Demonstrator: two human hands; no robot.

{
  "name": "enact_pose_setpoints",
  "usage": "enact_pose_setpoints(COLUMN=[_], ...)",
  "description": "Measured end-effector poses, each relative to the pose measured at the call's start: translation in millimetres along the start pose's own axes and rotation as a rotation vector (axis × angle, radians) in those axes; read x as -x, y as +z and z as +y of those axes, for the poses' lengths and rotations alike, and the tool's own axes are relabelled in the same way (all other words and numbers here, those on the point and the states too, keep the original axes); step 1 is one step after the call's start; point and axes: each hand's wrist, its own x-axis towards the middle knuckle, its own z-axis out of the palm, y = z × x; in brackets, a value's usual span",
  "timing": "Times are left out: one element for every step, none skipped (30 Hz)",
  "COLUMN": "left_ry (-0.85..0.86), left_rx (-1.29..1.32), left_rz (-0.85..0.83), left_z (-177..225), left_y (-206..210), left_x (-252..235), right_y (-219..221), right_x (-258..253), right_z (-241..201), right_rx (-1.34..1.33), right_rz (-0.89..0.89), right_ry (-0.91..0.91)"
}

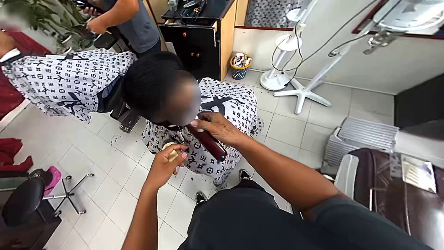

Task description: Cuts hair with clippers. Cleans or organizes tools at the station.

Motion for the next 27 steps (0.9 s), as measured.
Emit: enact_pose_setpoints(left_ry=[0.022, 0.032, 0.032, 0.023, 0.003, -0.026, -0.058, -0.089, -0.108, -0.121, -0.138, -0.155, -0.170, -0.179, -0.185, -0.188, -0.190, -0.191, -0.185, -0.171, -0.147, -0.125, -0.109, -0.103, -0.100, -0.102, -0.106], left_rx=[-0.006, -0.022, -0.035, -0.042, -0.044, -0.041, -0.038, -0.039, -0.041, -0.041, -0.031, -0.013, 0.009, 0.032, 0.049, 0.057, 0.060, 0.055, 0.045, 0.034, 0.028, 0.025, 0.020, 0.015, 0.015, 0.016, 0.026], left_rz=[0.038, 0.067, 0.079, 0.079, 0.073, 0.066, 0.065, 0.072, 0.086, 0.101, 0.107, 0.106, 0.104, 0.104, 0.106, 0.106, 0.105, 0.098, 0.087, 0.073, 0.063, 0.060, 0.061, 0.065, 0.073, 0.087, 0.100], left_z=[-15.5, -30.8, -46.0, -61.6, -77.2, -92.5, -106.8, -119.4, -130.4, -138.8, -144.9, -149.7, -153.5, -156.7, -159.4, -161.4, -162.8, -163.0, -162.9, -162.3, -161.5, -161.2, -161.7, -162.6, -164.2, -166.1, -168.0], left_y=[-3.9, -8.6, -14.3, -20.5, -26.3, -31.2, -34.9, -37.9, -40.1, -41.4, -42.4, -43.3, -44.1, -44.7, -45.2, -45.5, -45.4, -45.7, -46.3, -47.3, -48.5, -49.9, -51.7, -53.5, -54.7, -55.5, -56.3], left_x=[12.4, 24.8, 37.2, 49.6, 61.8, 73.8, 86.4, 99.9, 113.0, 123.7, 132.1, 140.1, 146.9, 151.9, 155.6, 158.1, 159.4, 159.6, 159.2, 159.1, 159.4, 159.6, 159.7, 159.9, 160.2, 160.9, 162.8], right_y=[13.6, 26.5, 36.9, 45.0, 51.4, 56.0, 60.3, 65.1, 70.7, 76.0, 79.8, 82.5, 84.2, 84.2, 83.7, 84.2, 86.0, 88.9, 92.0, 94.1, 95.1, 94.8, 94.8, 95.9, 98.9, 103.2, 108.6], right_x=[-3.6, -6.9, -10.2, -12.9, -15.5, -17.5, -18.7, -18.7, -17.9, -17.3, -17.4, -17.2, -17.1, -17.6, -18.6, -19.7, -20.6, -21.0, -21.0, -21.1, -21.2, -22.2, -23.3, -24.1, -24.2, -22.7, -19.1], right_z=[-3.8, -4.2, -2.1, 0.6, 1.1, 1.8, 2.9, 4.5, 5.6, 5.1, 3.3, 2.2, 2.7, 3.3, 4.9, 6.1, 6.3, 4.9, 3.0, 2.4, 3.2, 4.3, 5.2, 5.6, 5.4, 6.1, 8.6], right_rx=[0.140, 0.244, 0.321, 0.369, 0.393, 0.410, 0.417, 0.404, 0.377, 0.347, 0.327, 0.318, 0.325, 0.337, 0.341, 0.334, 0.316, 0.292, 0.265, 0.245, 0.230, 0.227, 0.227, 0.220, 0.193, 0.143, 0.083], right_rz=[0.030, 0.066, 0.102, 0.134, 0.158, 0.185, 0.215, 0.244, 0.273, 0.298, 0.316, 0.327, 0.332, 0.330, 0.328, 0.332, 0.344, 0.357, 0.369, 0.377, 0.381, 0.381, 0.382, 0.385, 0.389, 0.381, 0.356], right_ry=[-0.026, -0.044, -0.054, -0.049, -0.022, 0.002, 0.019, 0.023, 0.010, -0.015, -0.040, -0.052, -0.046, -0.025, -0.006, 0.000, -0.015, -0.041, -0.065, -0.072, -0.057, -0.028, 0.001, 0.012, -0.002, -0.044, -0.084])
